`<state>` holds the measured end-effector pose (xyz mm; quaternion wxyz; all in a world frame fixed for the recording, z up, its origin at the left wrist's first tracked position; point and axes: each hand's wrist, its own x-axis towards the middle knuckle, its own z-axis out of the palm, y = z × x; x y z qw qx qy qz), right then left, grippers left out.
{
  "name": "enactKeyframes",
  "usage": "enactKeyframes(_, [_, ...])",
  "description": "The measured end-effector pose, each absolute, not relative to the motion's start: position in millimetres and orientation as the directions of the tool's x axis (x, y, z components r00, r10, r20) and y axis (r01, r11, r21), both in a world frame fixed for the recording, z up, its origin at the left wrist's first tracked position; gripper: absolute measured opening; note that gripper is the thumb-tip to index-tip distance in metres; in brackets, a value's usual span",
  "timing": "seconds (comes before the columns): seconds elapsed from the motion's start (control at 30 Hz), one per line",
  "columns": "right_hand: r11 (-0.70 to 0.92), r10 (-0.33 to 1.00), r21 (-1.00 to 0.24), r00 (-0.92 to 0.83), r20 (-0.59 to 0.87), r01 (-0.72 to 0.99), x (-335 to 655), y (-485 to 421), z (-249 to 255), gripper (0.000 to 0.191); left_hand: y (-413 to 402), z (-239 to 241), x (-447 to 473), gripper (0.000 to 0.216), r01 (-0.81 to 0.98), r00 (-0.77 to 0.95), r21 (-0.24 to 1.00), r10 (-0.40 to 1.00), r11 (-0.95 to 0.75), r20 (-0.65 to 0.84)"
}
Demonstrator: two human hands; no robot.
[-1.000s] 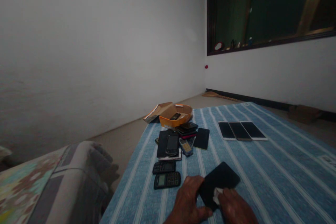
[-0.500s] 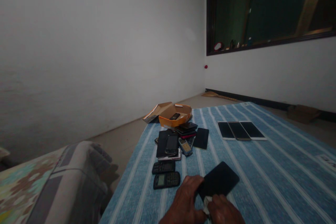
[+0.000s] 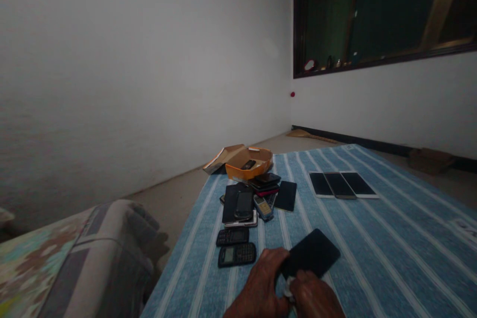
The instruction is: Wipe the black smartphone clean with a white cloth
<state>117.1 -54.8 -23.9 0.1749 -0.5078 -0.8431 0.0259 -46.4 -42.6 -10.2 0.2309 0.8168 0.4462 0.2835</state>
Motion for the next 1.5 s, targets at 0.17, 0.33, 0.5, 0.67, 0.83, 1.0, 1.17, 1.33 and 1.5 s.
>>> enactKeyframes(0.17, [0.538, 0.839, -0.227, -0.49, 0.237, 0.812, 114.7, -45.6, -32.9, 0.029, -41.7, -13.0, -48.2, 0.078, 0.605, 0.444, 0.621, 0.859, -0.498, 0.256])
enactKeyframes(0.33, [0.554, 0.827, -0.257, -0.488, 0.281, 0.792, 113.2, -42.9, -38.0, 0.029, -41.7, -16.7, -49.9, 0.077, 0.606, 0.44, 0.617, 0.858, -0.502, 0.266])
enactKeyframes(0.5, [0.532, 0.836, -0.257, -0.453, 0.308, 0.807, 116.0, -50.7, -24.9, 0.031, -42.5, -16.9, -48.7, 0.075, 0.618, 0.427, 0.616, 0.866, -0.49, 0.26])
enactKeyframes(0.67, [0.53, 0.839, -0.247, -0.459, 0.291, 0.811, 110.0, -48.5, -25.5, 0.028, -43.6, -11.4, -47.8, 0.075, 0.609, 0.432, 0.629, 0.867, -0.484, 0.249])
enactKeyframes(0.83, [0.525, 0.842, -0.265, -0.448, 0.299, 0.809, 104.3, -42.9, -30.4, 0.028, -43.9, -8.3, -46.6, 0.071, 0.606, 0.424, 0.626, 0.865, -0.491, 0.268])
enactKeyframes(1.0, [0.593, 0.803, -0.246, -0.537, 0.258, 0.767, 113.2, -38.9, -30.6, 0.026, -42.9, -13.7, -48.4, 0.075, 0.6, 0.434, 0.628, 0.861, -0.495, 0.263])
enactKeyframes(1.17, [0.6, 0.791, -0.247, -0.519, 0.324, 0.761, 109.2, -37.9, -31.1, 0.026, -44.6, -12.9, -49.7, 0.075, 0.603, 0.412, 0.651, 0.879, -0.461, 0.241])
enactKeyframes(1.33, [0.581, 0.789, -0.293, -0.437, 0.431, 0.76, 97.2, -35.3, -39.3, 0.035, -45.5, -4.1, -43.3, 0.064, 0.597, 0.389, 0.662, 0.885, -0.452, 0.254])
enactKeyframes(1.5, [0.588, 0.757, -0.327, -0.362, 0.544, 0.739, 92.0, -30.2, -52.1, 0.041, -43.1, -9.5, -42.2, 0.069, 0.604, 0.369, 0.662, 0.892, -0.444, 0.261])
